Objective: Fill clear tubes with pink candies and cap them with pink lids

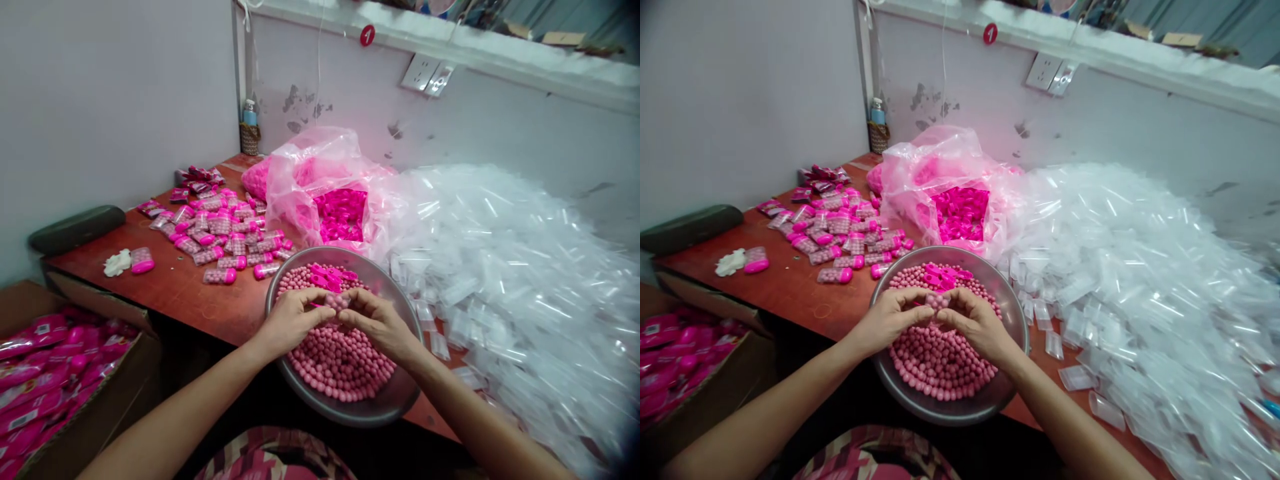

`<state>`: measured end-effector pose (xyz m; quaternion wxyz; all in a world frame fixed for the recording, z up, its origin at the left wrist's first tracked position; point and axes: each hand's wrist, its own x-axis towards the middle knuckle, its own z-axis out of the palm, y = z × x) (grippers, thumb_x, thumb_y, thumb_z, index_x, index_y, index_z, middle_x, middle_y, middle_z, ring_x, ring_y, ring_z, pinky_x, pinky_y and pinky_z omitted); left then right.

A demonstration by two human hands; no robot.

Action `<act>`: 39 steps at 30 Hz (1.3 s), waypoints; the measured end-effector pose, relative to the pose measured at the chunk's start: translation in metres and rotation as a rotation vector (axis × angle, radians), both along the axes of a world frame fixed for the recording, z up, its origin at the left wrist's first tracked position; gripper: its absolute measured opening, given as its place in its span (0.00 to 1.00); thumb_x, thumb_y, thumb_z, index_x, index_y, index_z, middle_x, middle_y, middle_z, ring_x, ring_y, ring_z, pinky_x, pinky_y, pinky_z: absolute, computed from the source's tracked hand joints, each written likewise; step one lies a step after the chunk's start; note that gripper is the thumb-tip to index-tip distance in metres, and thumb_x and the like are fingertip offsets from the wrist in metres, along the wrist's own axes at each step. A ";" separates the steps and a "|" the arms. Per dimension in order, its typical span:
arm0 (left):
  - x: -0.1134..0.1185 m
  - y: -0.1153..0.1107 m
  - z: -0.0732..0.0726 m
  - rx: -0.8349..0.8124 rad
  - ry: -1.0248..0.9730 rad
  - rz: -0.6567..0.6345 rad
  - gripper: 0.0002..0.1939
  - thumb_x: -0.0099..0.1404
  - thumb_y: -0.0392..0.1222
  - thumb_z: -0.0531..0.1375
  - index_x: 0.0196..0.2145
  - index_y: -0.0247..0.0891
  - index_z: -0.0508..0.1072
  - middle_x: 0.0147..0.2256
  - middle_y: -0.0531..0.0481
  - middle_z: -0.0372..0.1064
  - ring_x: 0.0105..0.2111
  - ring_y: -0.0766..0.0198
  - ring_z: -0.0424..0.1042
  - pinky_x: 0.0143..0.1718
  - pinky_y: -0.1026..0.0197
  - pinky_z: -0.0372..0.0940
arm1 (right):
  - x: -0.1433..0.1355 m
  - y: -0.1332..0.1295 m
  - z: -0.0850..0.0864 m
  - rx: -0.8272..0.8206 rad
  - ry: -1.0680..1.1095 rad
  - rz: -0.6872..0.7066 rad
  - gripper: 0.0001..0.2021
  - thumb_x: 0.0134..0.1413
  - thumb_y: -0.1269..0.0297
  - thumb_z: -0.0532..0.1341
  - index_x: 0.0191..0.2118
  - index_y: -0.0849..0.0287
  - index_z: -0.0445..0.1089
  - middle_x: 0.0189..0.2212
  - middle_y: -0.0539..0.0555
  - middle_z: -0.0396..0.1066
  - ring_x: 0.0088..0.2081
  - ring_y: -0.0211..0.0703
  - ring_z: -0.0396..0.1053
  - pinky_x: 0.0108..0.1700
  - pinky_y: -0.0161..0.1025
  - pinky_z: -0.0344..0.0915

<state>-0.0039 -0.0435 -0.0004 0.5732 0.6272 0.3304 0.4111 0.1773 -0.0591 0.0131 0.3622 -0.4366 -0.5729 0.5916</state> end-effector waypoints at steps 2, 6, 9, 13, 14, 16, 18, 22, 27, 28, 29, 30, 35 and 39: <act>0.003 -0.001 0.000 -0.039 -0.033 -0.033 0.10 0.58 0.37 0.58 0.37 0.33 0.75 0.37 0.46 0.73 0.39 0.59 0.71 0.40 0.61 0.65 | 0.002 -0.001 -0.001 0.023 0.004 0.001 0.10 0.49 0.64 0.63 0.37 0.57 0.64 0.29 0.48 0.67 0.31 0.35 0.67 0.35 0.34 0.65; 0.005 0.000 -0.002 -0.100 -0.042 -0.041 0.11 0.57 0.38 0.60 0.38 0.32 0.75 0.34 0.46 0.72 0.33 0.62 0.70 0.35 0.62 0.65 | 0.012 -0.005 0.002 0.126 -0.061 -0.018 0.15 0.49 0.65 0.62 0.44 0.56 0.62 0.31 0.49 0.68 0.34 0.36 0.67 0.37 0.36 0.66; 0.005 0.000 -0.002 -0.165 -0.101 -0.021 0.12 0.56 0.40 0.61 0.38 0.32 0.74 0.33 0.47 0.71 0.33 0.63 0.70 0.36 0.62 0.65 | 0.024 -0.009 0.006 0.117 -0.240 0.069 0.12 0.50 0.65 0.61 0.41 0.57 0.64 0.32 0.50 0.69 0.34 0.38 0.68 0.36 0.35 0.65; 0.004 -0.001 -0.002 -0.242 -0.190 0.035 0.13 0.56 0.42 0.61 0.38 0.33 0.71 0.35 0.48 0.69 0.36 0.62 0.69 0.40 0.59 0.66 | 0.043 -0.002 0.011 0.214 -0.682 0.127 0.10 0.50 0.61 0.61 0.39 0.59 0.69 0.33 0.52 0.72 0.34 0.42 0.70 0.35 0.36 0.65; 0.004 -0.002 -0.002 -0.247 -0.190 0.023 0.12 0.56 0.42 0.61 0.37 0.34 0.70 0.35 0.49 0.68 0.36 0.62 0.69 0.40 0.58 0.67 | 0.048 0.004 0.012 0.283 -0.786 0.067 0.10 0.52 0.61 0.60 0.39 0.59 0.69 0.33 0.53 0.73 0.34 0.43 0.70 0.36 0.36 0.64; 0.004 -0.002 -0.004 -0.242 -0.165 -0.015 0.12 0.57 0.43 0.60 0.37 0.34 0.69 0.35 0.49 0.68 0.35 0.62 0.69 0.39 0.58 0.67 | 0.056 0.018 0.011 0.421 -1.004 -0.037 0.09 0.56 0.63 0.55 0.39 0.59 0.70 0.34 0.53 0.74 0.35 0.43 0.71 0.37 0.36 0.64; 0.004 -0.001 -0.007 -0.220 -0.120 -0.021 0.11 0.58 0.43 0.59 0.37 0.34 0.69 0.35 0.48 0.68 0.36 0.61 0.69 0.39 0.58 0.67 | 0.058 0.035 0.009 0.516 -1.236 -0.046 0.11 0.58 0.65 0.52 0.39 0.58 0.70 0.35 0.54 0.73 0.37 0.42 0.71 0.38 0.35 0.63; 0.002 -0.001 -0.011 -0.182 -0.071 -0.002 0.10 0.60 0.41 0.57 0.38 0.34 0.69 0.35 0.47 0.69 0.38 0.59 0.69 0.39 0.58 0.66 | 0.047 0.063 0.002 0.587 -1.466 0.011 0.12 0.59 0.66 0.50 0.44 0.59 0.68 0.40 0.58 0.71 0.41 0.45 0.69 0.40 0.36 0.61; 0.001 -0.002 -0.010 -0.092 0.010 0.055 0.10 0.60 0.39 0.56 0.40 0.35 0.70 0.36 0.47 0.70 0.38 0.60 0.70 0.41 0.59 0.65 | 0.030 0.082 -0.008 0.630 -1.499 0.073 0.11 0.58 0.67 0.52 0.43 0.59 0.67 0.39 0.59 0.71 0.44 0.48 0.67 0.42 0.38 0.61; 0.001 -0.002 -0.010 -0.091 0.016 0.059 0.10 0.60 0.39 0.56 0.40 0.35 0.70 0.36 0.47 0.70 0.38 0.59 0.70 0.41 0.59 0.65 | 0.030 0.083 -0.008 0.632 -1.501 0.072 0.10 0.58 0.66 0.52 0.42 0.59 0.67 0.38 0.59 0.71 0.43 0.49 0.67 0.41 0.39 0.61; 0.001 -0.002 -0.010 -0.097 0.016 0.059 0.11 0.60 0.39 0.56 0.40 0.35 0.71 0.36 0.47 0.71 0.38 0.59 0.70 0.41 0.59 0.65 | 0.031 0.083 -0.008 0.632 -1.500 0.066 0.10 0.58 0.66 0.52 0.42 0.59 0.67 0.38 0.59 0.71 0.42 0.49 0.68 0.40 0.39 0.61; 0.001 -0.002 -0.010 -0.103 0.012 0.060 0.11 0.60 0.39 0.57 0.40 0.35 0.71 0.36 0.47 0.71 0.38 0.59 0.70 0.41 0.59 0.65 | 0.034 0.082 -0.007 0.631 -1.496 0.060 0.10 0.58 0.65 0.52 0.41 0.60 0.67 0.38 0.58 0.71 0.41 0.48 0.68 0.39 0.39 0.61; 0.002 0.000 -0.007 -0.155 -0.100 0.087 0.13 0.60 0.42 0.57 0.41 0.35 0.70 0.43 0.45 0.70 0.41 0.58 0.70 0.42 0.59 0.65 | 0.042 0.057 0.011 0.621 -1.271 0.071 0.09 0.56 0.65 0.54 0.41 0.60 0.68 0.38 0.55 0.72 0.39 0.43 0.69 0.39 0.35 0.62; 0.003 0.000 -0.001 -0.209 -0.230 0.078 0.14 0.59 0.43 0.59 0.41 0.34 0.70 0.50 0.43 0.65 0.47 0.57 0.66 0.46 0.59 0.63 | 0.028 0.024 0.024 0.457 -0.806 0.143 0.09 0.53 0.64 0.58 0.41 0.58 0.69 0.33 0.52 0.72 0.33 0.40 0.69 0.36 0.35 0.63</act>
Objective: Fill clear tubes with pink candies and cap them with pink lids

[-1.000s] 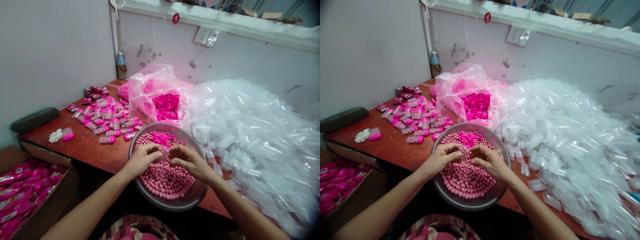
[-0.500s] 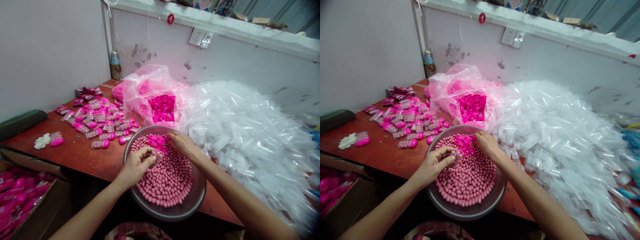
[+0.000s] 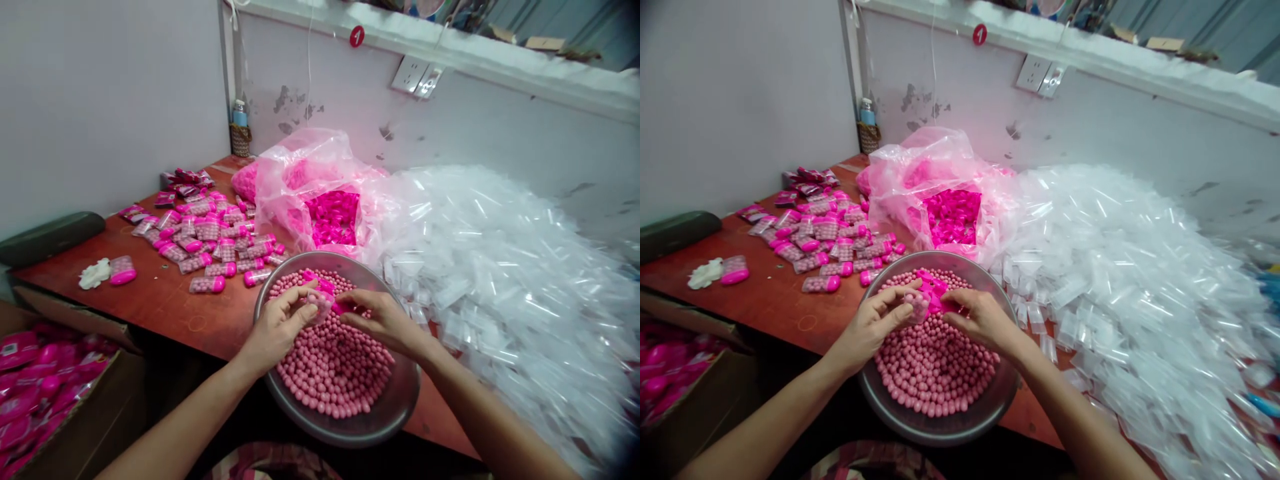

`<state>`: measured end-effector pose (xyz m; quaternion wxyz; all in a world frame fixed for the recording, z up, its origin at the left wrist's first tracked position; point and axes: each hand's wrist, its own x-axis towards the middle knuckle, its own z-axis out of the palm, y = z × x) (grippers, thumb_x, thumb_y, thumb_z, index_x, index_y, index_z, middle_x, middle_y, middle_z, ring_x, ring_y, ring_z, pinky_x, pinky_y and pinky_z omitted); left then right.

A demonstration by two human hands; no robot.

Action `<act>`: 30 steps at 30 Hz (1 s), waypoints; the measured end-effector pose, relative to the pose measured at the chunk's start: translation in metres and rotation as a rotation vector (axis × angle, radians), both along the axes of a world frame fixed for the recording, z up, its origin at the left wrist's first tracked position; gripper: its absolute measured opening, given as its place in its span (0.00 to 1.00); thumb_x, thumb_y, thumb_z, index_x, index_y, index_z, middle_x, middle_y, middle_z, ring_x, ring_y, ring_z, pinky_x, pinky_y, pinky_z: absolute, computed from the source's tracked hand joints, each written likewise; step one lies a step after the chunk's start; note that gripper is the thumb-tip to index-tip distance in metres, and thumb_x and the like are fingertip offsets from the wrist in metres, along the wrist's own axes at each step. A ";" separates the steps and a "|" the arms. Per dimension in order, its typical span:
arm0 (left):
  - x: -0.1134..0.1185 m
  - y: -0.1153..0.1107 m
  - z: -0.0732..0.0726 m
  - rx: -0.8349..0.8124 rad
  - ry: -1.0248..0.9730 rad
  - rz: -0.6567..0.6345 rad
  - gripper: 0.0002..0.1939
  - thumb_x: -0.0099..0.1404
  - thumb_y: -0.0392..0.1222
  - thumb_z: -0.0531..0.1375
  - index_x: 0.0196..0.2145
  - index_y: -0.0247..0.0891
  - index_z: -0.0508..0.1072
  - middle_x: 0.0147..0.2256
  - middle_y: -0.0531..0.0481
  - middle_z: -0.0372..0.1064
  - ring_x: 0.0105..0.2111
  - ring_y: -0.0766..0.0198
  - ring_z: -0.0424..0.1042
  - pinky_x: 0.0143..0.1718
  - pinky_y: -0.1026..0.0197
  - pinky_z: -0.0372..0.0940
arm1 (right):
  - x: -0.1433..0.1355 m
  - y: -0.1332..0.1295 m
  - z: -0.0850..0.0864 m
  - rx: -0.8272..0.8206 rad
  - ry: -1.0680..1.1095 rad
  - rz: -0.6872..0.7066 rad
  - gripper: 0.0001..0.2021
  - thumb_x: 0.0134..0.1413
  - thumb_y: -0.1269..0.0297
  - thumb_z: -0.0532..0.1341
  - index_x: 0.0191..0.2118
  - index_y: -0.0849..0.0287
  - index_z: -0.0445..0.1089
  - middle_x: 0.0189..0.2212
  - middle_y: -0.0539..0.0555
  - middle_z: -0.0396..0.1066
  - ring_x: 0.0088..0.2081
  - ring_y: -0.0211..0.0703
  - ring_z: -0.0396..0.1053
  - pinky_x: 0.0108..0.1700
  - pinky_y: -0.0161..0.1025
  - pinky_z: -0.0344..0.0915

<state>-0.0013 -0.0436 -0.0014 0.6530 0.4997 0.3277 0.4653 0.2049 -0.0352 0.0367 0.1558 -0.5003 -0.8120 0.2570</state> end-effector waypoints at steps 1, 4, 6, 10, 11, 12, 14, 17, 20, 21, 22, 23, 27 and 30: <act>0.000 0.000 0.001 -0.006 -0.007 -0.013 0.14 0.59 0.43 0.59 0.41 0.34 0.71 0.48 0.43 0.67 0.46 0.57 0.67 0.45 0.59 0.64 | -0.005 -0.007 0.000 -0.060 0.100 -0.001 0.10 0.52 0.63 0.59 0.42 0.58 0.69 0.33 0.51 0.72 0.32 0.40 0.69 0.36 0.35 0.64; 0.000 -0.003 0.003 -0.027 -0.032 -0.052 0.14 0.58 0.44 0.60 0.40 0.33 0.71 0.38 0.45 0.71 0.39 0.60 0.70 0.41 0.60 0.65 | -0.019 -0.018 -0.009 -0.216 0.441 -0.054 0.14 0.51 0.62 0.61 0.45 0.56 0.67 0.32 0.50 0.71 0.33 0.40 0.69 0.35 0.35 0.65; 0.000 -0.005 0.004 -0.027 -0.057 -0.083 0.13 0.59 0.44 0.60 0.39 0.33 0.71 0.36 0.46 0.72 0.37 0.62 0.70 0.40 0.60 0.66 | -0.024 -0.020 -0.018 -0.285 0.610 -0.082 0.13 0.52 0.62 0.61 0.45 0.57 0.67 0.31 0.50 0.71 0.33 0.39 0.69 0.35 0.35 0.65; 0.000 -0.008 0.003 -0.001 -0.066 -0.134 0.12 0.59 0.43 0.59 0.38 0.33 0.71 0.35 0.47 0.71 0.36 0.63 0.70 0.40 0.61 0.65 | -0.025 -0.022 -0.026 -0.289 0.625 -0.064 0.11 0.52 0.62 0.61 0.42 0.57 0.69 0.30 0.50 0.71 0.31 0.38 0.68 0.34 0.35 0.65; 0.000 -0.008 0.003 0.002 -0.063 -0.133 0.12 0.60 0.43 0.59 0.38 0.34 0.71 0.36 0.47 0.71 0.36 0.63 0.70 0.41 0.61 0.65 | -0.024 -0.023 -0.025 -0.256 0.576 -0.067 0.12 0.52 0.62 0.60 0.43 0.57 0.68 0.30 0.50 0.71 0.29 0.37 0.67 0.32 0.34 0.65; 0.000 -0.008 0.002 0.004 -0.057 -0.123 0.12 0.60 0.43 0.59 0.39 0.34 0.70 0.36 0.47 0.71 0.36 0.63 0.70 0.40 0.61 0.65 | -0.021 -0.024 -0.022 -0.201 0.515 -0.085 0.13 0.53 0.62 0.59 0.45 0.58 0.68 0.29 0.50 0.71 0.28 0.37 0.67 0.31 0.34 0.64; 0.000 -0.007 -0.001 0.034 -0.009 -0.075 0.12 0.61 0.43 0.57 0.40 0.34 0.70 0.36 0.47 0.70 0.37 0.62 0.69 0.41 0.60 0.65 | -0.015 -0.025 -0.014 -0.054 0.393 -0.154 0.15 0.54 0.62 0.58 0.48 0.58 0.66 0.29 0.51 0.71 0.28 0.38 0.67 0.30 0.34 0.64; 0.000 -0.007 -0.003 0.164 0.162 0.017 0.10 0.63 0.42 0.55 0.39 0.35 0.71 0.35 0.48 0.70 0.37 0.62 0.69 0.40 0.62 0.64 | -0.009 -0.027 0.001 0.151 0.288 -0.218 0.18 0.56 0.62 0.56 0.52 0.58 0.63 0.35 0.54 0.72 0.32 0.40 0.69 0.34 0.36 0.66; -0.001 -0.009 0.000 0.290 0.305 0.049 0.09 0.63 0.40 0.54 0.38 0.37 0.72 0.34 0.50 0.71 0.36 0.63 0.69 0.38 0.64 0.62 | -0.013 -0.029 0.011 0.286 0.163 -0.069 0.18 0.56 0.64 0.55 0.54 0.55 0.62 0.44 0.56 0.70 0.40 0.44 0.70 0.41 0.39 0.66; -0.001 -0.011 0.001 0.313 0.330 0.049 0.09 0.63 0.39 0.54 0.38 0.37 0.73 0.33 0.51 0.71 0.35 0.63 0.69 0.38 0.64 0.62 | -0.016 -0.029 0.012 0.322 0.114 -0.003 0.18 0.57 0.65 0.55 0.54 0.54 0.62 0.44 0.56 0.70 0.42 0.45 0.69 0.43 0.40 0.66; -0.001 -0.012 0.003 0.331 0.346 0.054 0.09 0.63 0.38 0.54 0.38 0.37 0.73 0.34 0.51 0.72 0.35 0.63 0.69 0.38 0.65 0.62 | -0.019 -0.029 0.012 0.352 0.074 0.052 0.18 0.58 0.65 0.54 0.54 0.54 0.61 0.44 0.56 0.70 0.43 0.45 0.69 0.45 0.41 0.66; -0.002 -0.013 0.004 0.344 0.358 0.065 0.09 0.63 0.38 0.54 0.38 0.37 0.73 0.34 0.51 0.73 0.35 0.63 0.70 0.38 0.65 0.62 | -0.021 -0.029 0.011 0.375 0.042 0.094 0.18 0.58 0.66 0.53 0.55 0.53 0.61 0.44 0.56 0.70 0.43 0.45 0.69 0.45 0.41 0.66; -0.003 -0.017 0.006 0.378 0.403 0.119 0.10 0.63 0.36 0.54 0.39 0.38 0.74 0.35 0.50 0.74 0.36 0.62 0.71 0.38 0.65 0.63 | -0.022 -0.031 0.004 0.415 -0.061 0.169 0.21 0.59 0.69 0.51 0.58 0.54 0.55 0.44 0.59 0.69 0.43 0.46 0.69 0.44 0.42 0.67; -0.004 -0.019 0.003 0.410 0.424 0.124 0.11 0.63 0.36 0.54 0.38 0.39 0.75 0.33 0.50 0.74 0.34 0.62 0.72 0.37 0.65 0.64 | -0.018 -0.034 0.000 0.465 -0.140 0.239 0.25 0.57 0.74 0.49 0.60 0.55 0.52 0.42 0.60 0.69 0.43 0.49 0.68 0.43 0.44 0.68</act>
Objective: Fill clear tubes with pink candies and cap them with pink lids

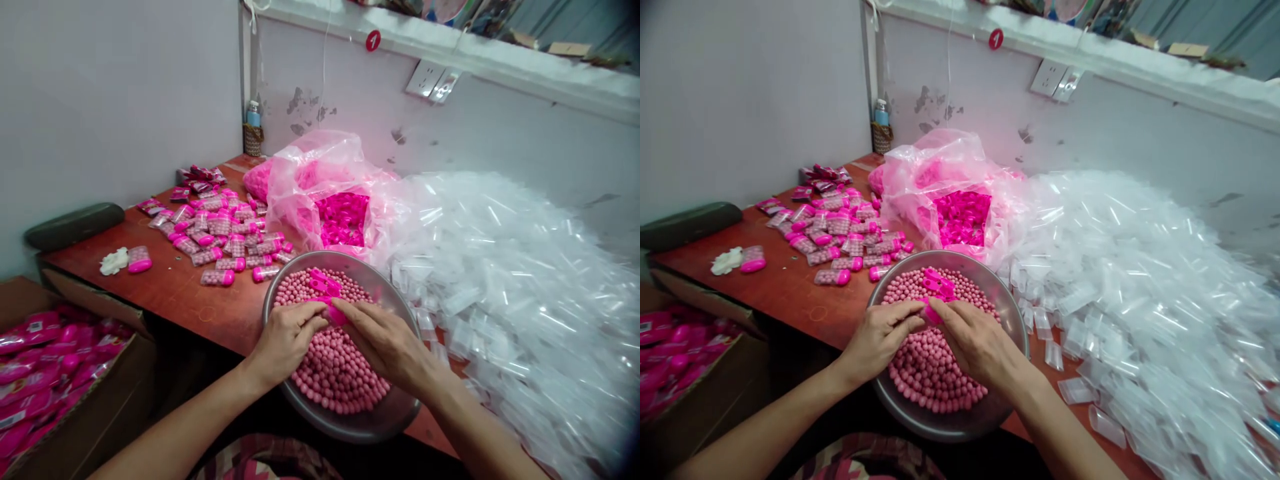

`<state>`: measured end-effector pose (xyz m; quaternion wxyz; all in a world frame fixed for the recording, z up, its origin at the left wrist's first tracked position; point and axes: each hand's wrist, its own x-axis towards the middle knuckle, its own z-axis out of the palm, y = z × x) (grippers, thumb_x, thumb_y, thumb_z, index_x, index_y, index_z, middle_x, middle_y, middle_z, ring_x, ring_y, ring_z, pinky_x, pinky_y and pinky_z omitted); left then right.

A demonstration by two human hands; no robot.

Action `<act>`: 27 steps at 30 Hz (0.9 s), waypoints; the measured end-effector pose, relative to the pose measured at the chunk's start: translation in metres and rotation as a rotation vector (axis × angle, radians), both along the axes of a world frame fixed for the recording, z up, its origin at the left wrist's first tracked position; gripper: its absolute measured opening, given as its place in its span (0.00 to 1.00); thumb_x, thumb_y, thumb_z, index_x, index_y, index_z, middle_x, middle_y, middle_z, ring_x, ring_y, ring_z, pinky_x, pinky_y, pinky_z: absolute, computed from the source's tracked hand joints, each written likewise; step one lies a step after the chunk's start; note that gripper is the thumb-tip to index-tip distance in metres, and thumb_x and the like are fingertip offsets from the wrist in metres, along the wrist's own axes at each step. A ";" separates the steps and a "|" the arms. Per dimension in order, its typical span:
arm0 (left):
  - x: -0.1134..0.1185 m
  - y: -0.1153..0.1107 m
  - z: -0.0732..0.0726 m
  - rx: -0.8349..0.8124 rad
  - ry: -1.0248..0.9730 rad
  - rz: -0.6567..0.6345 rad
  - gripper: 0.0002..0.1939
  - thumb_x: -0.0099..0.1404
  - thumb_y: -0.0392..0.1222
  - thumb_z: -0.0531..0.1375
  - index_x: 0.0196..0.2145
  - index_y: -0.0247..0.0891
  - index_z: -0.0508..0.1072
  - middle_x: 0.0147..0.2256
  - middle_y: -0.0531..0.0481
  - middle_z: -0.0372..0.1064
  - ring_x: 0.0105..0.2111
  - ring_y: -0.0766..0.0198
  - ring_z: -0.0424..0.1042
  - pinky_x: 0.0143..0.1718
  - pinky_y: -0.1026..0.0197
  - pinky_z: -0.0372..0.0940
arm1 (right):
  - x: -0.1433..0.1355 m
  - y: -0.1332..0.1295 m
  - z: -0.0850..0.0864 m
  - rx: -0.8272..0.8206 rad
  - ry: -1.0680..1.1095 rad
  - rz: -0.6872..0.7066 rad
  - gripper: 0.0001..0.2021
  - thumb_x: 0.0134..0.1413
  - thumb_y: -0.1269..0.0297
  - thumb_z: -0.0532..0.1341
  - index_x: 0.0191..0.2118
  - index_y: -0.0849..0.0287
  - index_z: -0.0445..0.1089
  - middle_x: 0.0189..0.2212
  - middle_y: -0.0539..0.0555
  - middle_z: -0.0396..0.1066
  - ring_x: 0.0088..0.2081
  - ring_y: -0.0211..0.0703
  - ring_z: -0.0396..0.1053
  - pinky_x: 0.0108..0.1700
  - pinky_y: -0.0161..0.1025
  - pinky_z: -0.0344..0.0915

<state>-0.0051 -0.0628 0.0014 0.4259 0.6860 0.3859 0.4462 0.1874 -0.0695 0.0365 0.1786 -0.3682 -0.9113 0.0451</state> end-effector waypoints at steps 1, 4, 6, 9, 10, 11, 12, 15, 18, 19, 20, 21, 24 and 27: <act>0.000 -0.001 -0.002 0.021 0.010 -0.004 0.11 0.63 0.36 0.54 0.39 0.39 0.75 0.33 0.49 0.74 0.34 0.62 0.73 0.37 0.64 0.64 | 0.002 -0.001 -0.001 0.027 -0.032 0.021 0.26 0.56 0.76 0.48 0.61 0.56 0.51 0.41 0.61 0.69 0.42 0.49 0.68 0.42 0.45 0.68; 0.000 -0.002 -0.005 0.110 0.068 -0.040 0.11 0.63 0.35 0.54 0.39 0.39 0.75 0.32 0.48 0.74 0.36 0.61 0.73 0.40 0.63 0.64 | 0.005 -0.005 -0.006 0.085 -0.119 0.063 0.31 0.51 0.81 0.46 0.62 0.60 0.48 0.38 0.61 0.69 0.38 0.48 0.68 0.39 0.45 0.68; 0.000 -0.003 -0.006 0.141 0.104 -0.063 0.11 0.63 0.35 0.54 0.38 0.38 0.75 0.31 0.48 0.74 0.37 0.59 0.72 0.43 0.61 0.64 | 0.005 -0.006 -0.008 0.080 -0.140 0.075 0.32 0.49 0.83 0.46 0.62 0.61 0.48 0.37 0.61 0.69 0.36 0.47 0.67 0.38 0.45 0.68; 0.000 -0.002 -0.004 0.067 0.059 -0.072 0.11 0.63 0.35 0.54 0.38 0.38 0.76 0.32 0.47 0.74 0.37 0.59 0.72 0.42 0.60 0.64 | 0.004 -0.005 -0.008 -0.007 -0.021 0.047 0.30 0.52 0.81 0.46 0.61 0.58 0.51 0.40 0.60 0.69 0.40 0.47 0.67 0.40 0.45 0.67; 0.001 0.000 -0.003 0.005 0.003 -0.077 0.11 0.63 0.36 0.54 0.39 0.38 0.76 0.34 0.47 0.74 0.37 0.59 0.72 0.41 0.60 0.65 | 0.003 -0.005 -0.006 -0.072 0.069 0.013 0.27 0.55 0.78 0.47 0.60 0.55 0.53 0.41 0.59 0.69 0.42 0.47 0.67 0.42 0.44 0.67; 0.001 0.002 -0.002 -0.073 -0.067 -0.086 0.12 0.62 0.36 0.55 0.40 0.38 0.75 0.35 0.47 0.75 0.37 0.59 0.73 0.40 0.60 0.66 | 0.003 -0.005 -0.005 -0.167 0.183 -0.034 0.24 0.57 0.75 0.48 0.59 0.53 0.55 0.43 0.59 0.69 0.44 0.47 0.67 0.43 0.44 0.66; 0.001 0.005 -0.001 -0.156 -0.145 -0.093 0.12 0.62 0.37 0.55 0.42 0.37 0.75 0.36 0.47 0.74 0.37 0.58 0.73 0.40 0.60 0.66 | 0.003 -0.005 -0.003 -0.290 0.315 -0.089 0.22 0.58 0.70 0.51 0.58 0.51 0.57 0.44 0.58 0.69 0.46 0.47 0.67 0.45 0.43 0.66; 0.000 0.011 0.001 -0.342 -0.336 -0.095 0.14 0.60 0.38 0.57 0.44 0.34 0.74 0.37 0.47 0.75 0.38 0.58 0.72 0.41 0.59 0.67 | 0.007 -0.007 -0.004 -0.672 0.762 -0.207 0.22 0.55 0.58 0.58 0.56 0.51 0.60 0.43 0.57 0.71 0.43 0.48 0.70 0.43 0.45 0.67; 0.000 0.012 0.000 -0.327 -0.330 -0.089 0.13 0.59 0.38 0.58 0.43 0.35 0.75 0.37 0.47 0.75 0.39 0.58 0.72 0.43 0.58 0.65 | 0.012 -0.006 -0.013 -0.854 1.072 -0.260 0.21 0.49 0.53 0.62 0.48 0.55 0.66 0.33 0.56 0.73 0.33 0.45 0.71 0.38 0.44 0.68; 0.001 0.011 0.000 -0.284 -0.288 -0.089 0.13 0.60 0.38 0.58 0.42 0.36 0.75 0.37 0.48 0.75 0.40 0.58 0.72 0.44 0.59 0.65 | 0.012 -0.005 -0.017 -0.878 1.116 -0.281 0.19 0.48 0.54 0.63 0.45 0.56 0.68 0.30 0.55 0.72 0.30 0.43 0.70 0.36 0.42 0.68; 0.001 0.009 0.000 -0.228 -0.238 -0.088 0.12 0.60 0.38 0.58 0.42 0.38 0.76 0.36 0.49 0.75 0.39 0.59 0.72 0.44 0.59 0.64 | 0.012 -0.003 -0.019 -0.907 1.135 -0.296 0.17 0.47 0.55 0.64 0.42 0.57 0.69 0.27 0.54 0.71 0.28 0.41 0.69 0.33 0.40 0.68; 0.001 0.007 0.000 -0.165 -0.189 -0.087 0.12 0.61 0.38 0.58 0.41 0.39 0.76 0.36 0.49 0.75 0.39 0.59 0.72 0.45 0.59 0.64 | 0.012 0.000 -0.021 -0.948 1.133 -0.301 0.15 0.46 0.56 0.64 0.39 0.58 0.70 0.26 0.52 0.70 0.26 0.39 0.68 0.32 0.38 0.68; 0.001 0.004 0.000 -0.005 -0.079 -0.071 0.12 0.61 0.39 0.58 0.42 0.42 0.76 0.39 0.48 0.74 0.42 0.60 0.70 0.47 0.60 0.62 | 0.006 0.007 -0.021 -1.133 1.089 -0.257 0.14 0.46 0.58 0.65 0.39 0.59 0.70 0.32 0.53 0.71 0.29 0.37 0.69 0.34 0.36 0.68; 0.000 0.003 -0.001 0.054 -0.032 -0.044 0.12 0.61 0.37 0.58 0.43 0.44 0.75 0.42 0.48 0.72 0.46 0.60 0.67 0.49 0.61 0.60 | -0.001 0.010 -0.016 -1.325 1.088 -0.211 0.14 0.47 0.59 0.63 0.41 0.59 0.70 0.40 0.56 0.70 0.40 0.43 0.69 0.42 0.42 0.68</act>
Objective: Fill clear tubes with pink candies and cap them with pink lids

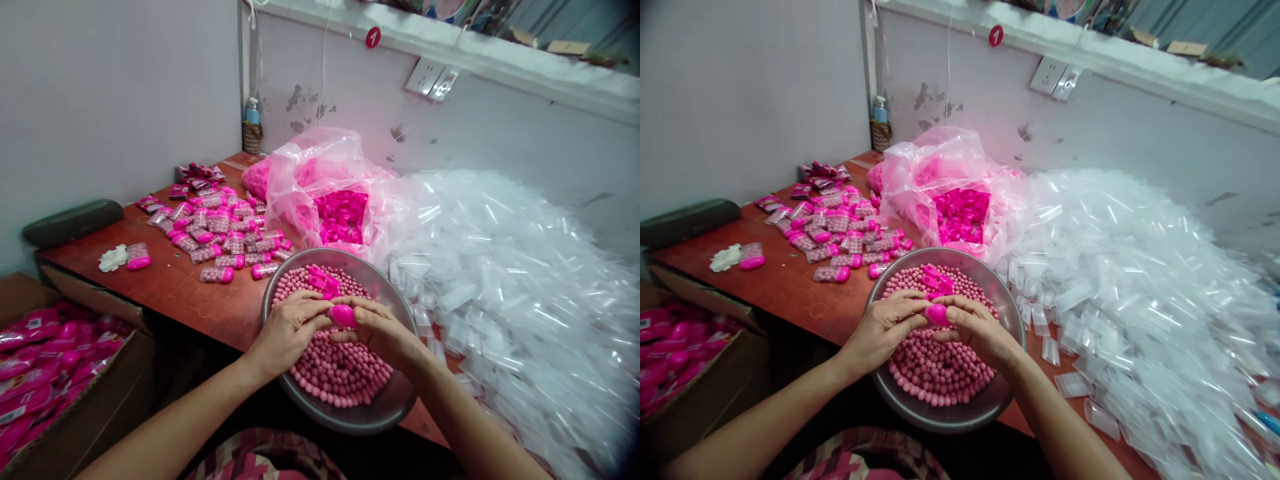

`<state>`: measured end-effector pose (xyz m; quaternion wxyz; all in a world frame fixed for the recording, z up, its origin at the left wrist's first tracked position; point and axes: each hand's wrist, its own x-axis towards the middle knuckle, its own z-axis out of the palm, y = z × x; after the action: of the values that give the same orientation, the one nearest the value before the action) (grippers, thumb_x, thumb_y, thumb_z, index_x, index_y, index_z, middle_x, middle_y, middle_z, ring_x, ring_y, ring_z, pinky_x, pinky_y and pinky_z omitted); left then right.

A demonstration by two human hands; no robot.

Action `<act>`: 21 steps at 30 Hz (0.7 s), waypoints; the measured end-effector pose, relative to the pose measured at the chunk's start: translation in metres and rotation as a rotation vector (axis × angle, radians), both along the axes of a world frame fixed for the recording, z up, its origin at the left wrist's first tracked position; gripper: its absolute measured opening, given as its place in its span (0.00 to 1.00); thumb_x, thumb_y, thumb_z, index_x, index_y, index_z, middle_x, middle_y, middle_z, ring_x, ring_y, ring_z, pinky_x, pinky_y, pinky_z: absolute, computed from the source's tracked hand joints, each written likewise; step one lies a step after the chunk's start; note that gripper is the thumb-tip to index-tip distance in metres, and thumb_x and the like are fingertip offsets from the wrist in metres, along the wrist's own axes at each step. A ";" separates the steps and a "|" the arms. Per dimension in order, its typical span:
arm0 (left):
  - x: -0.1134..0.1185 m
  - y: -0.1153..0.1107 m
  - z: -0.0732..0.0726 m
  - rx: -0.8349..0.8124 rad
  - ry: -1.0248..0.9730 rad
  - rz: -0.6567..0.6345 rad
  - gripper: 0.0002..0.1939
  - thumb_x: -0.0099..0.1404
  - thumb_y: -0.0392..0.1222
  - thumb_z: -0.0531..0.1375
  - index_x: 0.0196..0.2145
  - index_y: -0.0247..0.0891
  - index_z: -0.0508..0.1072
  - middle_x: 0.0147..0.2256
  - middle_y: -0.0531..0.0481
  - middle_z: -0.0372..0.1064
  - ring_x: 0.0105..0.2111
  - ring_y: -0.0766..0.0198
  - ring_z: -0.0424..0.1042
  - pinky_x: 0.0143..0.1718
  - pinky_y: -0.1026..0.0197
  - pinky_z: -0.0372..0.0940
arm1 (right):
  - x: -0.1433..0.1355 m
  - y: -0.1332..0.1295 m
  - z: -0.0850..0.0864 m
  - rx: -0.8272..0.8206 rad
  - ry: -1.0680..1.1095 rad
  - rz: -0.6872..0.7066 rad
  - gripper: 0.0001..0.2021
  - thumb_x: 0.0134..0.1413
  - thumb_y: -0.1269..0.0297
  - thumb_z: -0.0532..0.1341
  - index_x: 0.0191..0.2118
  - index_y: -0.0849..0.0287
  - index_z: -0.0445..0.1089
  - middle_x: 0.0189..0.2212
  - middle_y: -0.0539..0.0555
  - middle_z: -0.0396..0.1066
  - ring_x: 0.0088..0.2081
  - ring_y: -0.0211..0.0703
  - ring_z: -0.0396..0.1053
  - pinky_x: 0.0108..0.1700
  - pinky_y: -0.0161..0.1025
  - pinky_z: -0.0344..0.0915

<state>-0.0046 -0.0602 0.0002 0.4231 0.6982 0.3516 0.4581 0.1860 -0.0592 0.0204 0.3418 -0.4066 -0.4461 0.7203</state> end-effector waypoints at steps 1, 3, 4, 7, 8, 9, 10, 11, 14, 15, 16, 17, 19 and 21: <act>0.000 0.000 0.000 0.005 0.006 0.001 0.12 0.61 0.37 0.58 0.43 0.44 0.75 0.42 0.48 0.72 0.46 0.61 0.67 0.50 0.61 0.60 | -0.003 0.000 0.001 -0.038 0.026 0.024 0.14 0.47 0.59 0.63 0.41 0.60 0.70 0.41 0.56 0.71 0.43 0.44 0.69 0.44 0.44 0.67; 0.000 0.000 0.000 0.014 0.013 -0.014 0.13 0.61 0.35 0.58 0.43 0.43 0.75 0.40 0.49 0.73 0.46 0.62 0.67 0.49 0.62 0.61 | -0.008 -0.002 0.001 -0.098 0.079 0.057 0.15 0.47 0.59 0.62 0.41 0.61 0.70 0.40 0.57 0.71 0.43 0.46 0.69 0.46 0.47 0.66; 0.000 0.000 0.000 0.019 0.014 -0.020 0.13 0.61 0.35 0.57 0.43 0.43 0.75 0.40 0.48 0.73 0.45 0.62 0.68 0.49 0.62 0.61 | -0.010 -0.003 0.001 -0.115 0.106 0.059 0.15 0.47 0.60 0.61 0.41 0.61 0.70 0.39 0.58 0.72 0.43 0.46 0.69 0.47 0.47 0.65; -0.001 -0.001 0.002 0.035 0.015 -0.032 0.13 0.61 0.33 0.57 0.43 0.41 0.75 0.40 0.47 0.73 0.43 0.62 0.69 0.47 0.61 0.62 | -0.019 -0.007 -0.005 -0.131 0.190 0.014 0.13 0.46 0.63 0.60 0.39 0.63 0.71 0.36 0.58 0.73 0.42 0.46 0.70 0.47 0.48 0.65; -0.001 -0.001 0.003 0.039 0.016 -0.037 0.13 0.62 0.32 0.57 0.43 0.41 0.75 0.40 0.47 0.73 0.42 0.62 0.69 0.46 0.61 0.62 | -0.021 -0.008 -0.007 -0.131 0.209 -0.011 0.12 0.46 0.64 0.60 0.38 0.63 0.72 0.35 0.58 0.74 0.41 0.46 0.70 0.47 0.48 0.65; -0.002 -0.001 0.003 0.044 0.020 -0.041 0.13 0.62 0.32 0.56 0.43 0.41 0.75 0.40 0.48 0.73 0.41 0.62 0.69 0.46 0.61 0.62 | -0.024 -0.008 -0.009 -0.133 0.221 -0.038 0.12 0.45 0.64 0.59 0.37 0.63 0.72 0.34 0.58 0.74 0.41 0.47 0.70 0.47 0.48 0.65; -0.002 0.000 0.004 0.046 0.028 -0.042 0.13 0.61 0.31 0.56 0.42 0.40 0.75 0.39 0.48 0.73 0.40 0.62 0.69 0.45 0.61 0.62 | -0.026 -0.008 -0.012 -0.140 0.227 -0.064 0.12 0.45 0.64 0.59 0.36 0.64 0.72 0.33 0.58 0.74 0.40 0.47 0.71 0.47 0.48 0.65; -0.002 0.000 0.004 0.048 0.042 -0.037 0.12 0.61 0.31 0.56 0.41 0.39 0.76 0.37 0.48 0.74 0.39 0.62 0.70 0.44 0.61 0.63 | -0.028 -0.008 -0.014 -0.152 0.229 -0.089 0.12 0.45 0.64 0.58 0.36 0.64 0.71 0.31 0.57 0.74 0.39 0.47 0.71 0.46 0.48 0.66; -0.001 -0.001 0.003 0.038 0.086 0.013 0.10 0.61 0.32 0.56 0.36 0.37 0.76 0.34 0.48 0.74 0.37 0.62 0.70 0.42 0.61 0.63 | -0.033 -0.007 -0.017 -0.204 0.232 -0.130 0.14 0.46 0.62 0.56 0.37 0.64 0.71 0.30 0.57 0.74 0.37 0.47 0.71 0.44 0.49 0.67; 0.000 -0.002 0.002 0.026 0.089 0.026 0.09 0.61 0.32 0.56 0.35 0.37 0.76 0.35 0.48 0.74 0.37 0.62 0.71 0.42 0.61 0.64 | -0.034 -0.007 -0.017 -0.222 0.230 -0.126 0.15 0.46 0.61 0.56 0.38 0.64 0.70 0.30 0.57 0.74 0.37 0.47 0.71 0.43 0.48 0.67; 0.001 -0.001 0.001 0.008 0.084 0.032 0.09 0.61 0.33 0.56 0.36 0.37 0.76 0.36 0.49 0.74 0.38 0.62 0.71 0.43 0.61 0.64 | -0.034 -0.007 -0.015 -0.232 0.223 -0.115 0.16 0.47 0.59 0.56 0.39 0.64 0.70 0.31 0.57 0.73 0.37 0.46 0.71 0.42 0.48 0.68; 0.001 -0.001 0.000 -0.014 0.073 0.037 0.09 0.61 0.34 0.56 0.37 0.38 0.76 0.37 0.49 0.74 0.39 0.61 0.71 0.44 0.61 0.64 | -0.034 -0.008 -0.013 -0.227 0.208 -0.099 0.17 0.48 0.57 0.56 0.40 0.64 0.70 0.32 0.58 0.73 0.37 0.46 0.71 0.42 0.47 0.68; 0.000 0.006 0.000 -0.071 0.044 0.073 0.11 0.61 0.37 0.57 0.40 0.38 0.75 0.40 0.49 0.75 0.41 0.61 0.72 0.46 0.60 0.65 | -0.031 -0.010 -0.007 -0.139 0.150 -0.085 0.19 0.49 0.53 0.58 0.43 0.62 0.68 0.37 0.58 0.72 0.39 0.45 0.70 0.40 0.46 0.69; -0.005 0.020 0.004 -0.117 0.022 0.172 0.13 0.59 0.41 0.59 0.42 0.37 0.75 0.41 0.50 0.75 0.42 0.59 0.72 0.47 0.59 0.65 | -0.020 -0.015 0.000 0.040 0.020 -0.150 0.21 0.49 0.51 0.59 0.46 0.58 0.67 0.44 0.57 0.68 0.40 0.44 0.69 0.39 0.44 0.70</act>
<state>-0.0099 -0.0397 0.0047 0.4182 0.6445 0.4410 0.4639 0.1663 -0.0742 0.0204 0.4074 -0.4246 -0.4251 0.6877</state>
